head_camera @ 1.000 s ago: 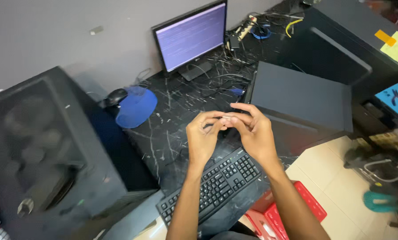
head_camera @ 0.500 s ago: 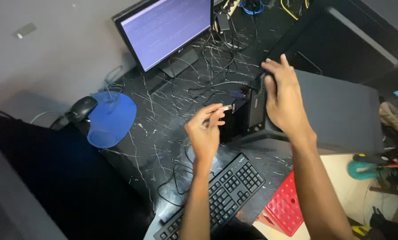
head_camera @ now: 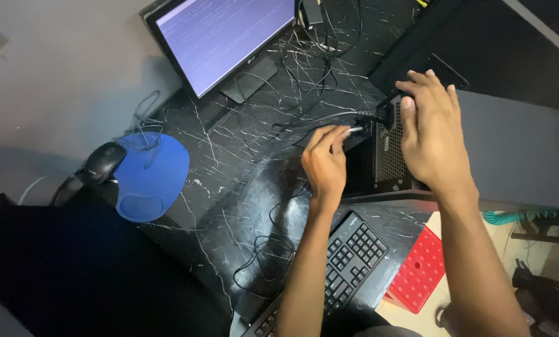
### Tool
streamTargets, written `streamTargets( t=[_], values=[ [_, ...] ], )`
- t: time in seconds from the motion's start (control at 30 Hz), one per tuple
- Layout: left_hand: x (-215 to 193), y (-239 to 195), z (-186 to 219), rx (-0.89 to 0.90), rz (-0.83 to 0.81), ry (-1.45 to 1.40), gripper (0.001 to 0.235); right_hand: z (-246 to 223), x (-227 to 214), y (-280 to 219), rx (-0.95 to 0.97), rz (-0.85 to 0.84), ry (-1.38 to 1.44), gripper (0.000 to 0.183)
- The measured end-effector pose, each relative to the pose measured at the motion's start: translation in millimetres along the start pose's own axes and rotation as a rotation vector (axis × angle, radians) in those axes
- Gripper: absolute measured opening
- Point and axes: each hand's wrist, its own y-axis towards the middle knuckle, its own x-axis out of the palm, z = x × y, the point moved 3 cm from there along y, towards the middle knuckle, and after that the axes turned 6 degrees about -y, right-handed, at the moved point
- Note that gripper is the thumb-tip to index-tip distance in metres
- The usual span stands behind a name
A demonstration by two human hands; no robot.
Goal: The person closes the side panel of a computer case and secures it. They then connect a monitor cable and a USB flash drive to the back of the computer. Finally, they press the power button to turn on the computer and move the keyboard.
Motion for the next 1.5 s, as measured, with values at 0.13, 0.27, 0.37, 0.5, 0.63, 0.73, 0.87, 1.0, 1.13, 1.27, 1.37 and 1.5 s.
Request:
streamTargets(
  t=[0.13,0.27,0.37,0.5,0.63,0.73,0.87,1.0,1.13,1.27,1.37,1.5],
  values=[
    [11.0,0.8,-9.2,-0.005,-0.038,-0.026,0.022,2.3,2.0,-0.4,-0.04,0.01,-0.035,0.036],
    [10.5,2.6,-5.8,-0.015,-0.049,-0.077,0.015,-1.8,1.4,1.4,-0.012,0.0,-0.027,0.036],
    [11.2,3.4,-3.9,0.012,-0.05,-0.125,0.014,-0.8,1.8,1.3,-0.007,0.002,-0.038,0.037],
    [20.5,3.7,-18.5,0.052,-0.105,-0.096,0.022,9.0,6.6,0.3,-0.049,0.02,-0.058,0.033],
    [18.6,7.7,-12.3,0.092,-0.112,-0.05,0.025,-1.0,0.6,1.4,0.015,-0.003,-0.02,0.036],
    [21.4,8.2,-8.7,0.06,-0.104,-0.205,0.027,-1.3,0.6,1.9,0.028,-0.01,-0.03,0.036],
    [38.0,-3.5,-21.1,-0.173,-0.004,-0.401,0.018,4.9,4.5,0.1,-0.004,0.003,-0.055,0.035],
    [51.2,-11.3,-23.1,-0.397,0.13,-0.509,0.013,3.8,3.0,1.1,0.016,-0.001,-0.048,0.035],
    [56.0,-16.0,-17.0,-0.5,0.209,-0.592,0.02,4.0,2.7,1.0,0.023,0.005,-0.044,0.035],
    [61.1,-17.1,-16.9,-0.508,0.254,-0.616,0.013,5.9,3.5,1.0,0.014,0.009,-0.044,0.035],
    [64.1,-18.2,-19.2,-0.515,0.285,-0.634,0.014,4.2,2.6,0.8,0.027,-0.005,-0.038,0.037],
    [61.0,-15.1,-14.9,-0.535,0.29,-0.61,0.02,4.1,2.3,1.1,0.028,-0.002,-0.038,0.038]
  ],
)
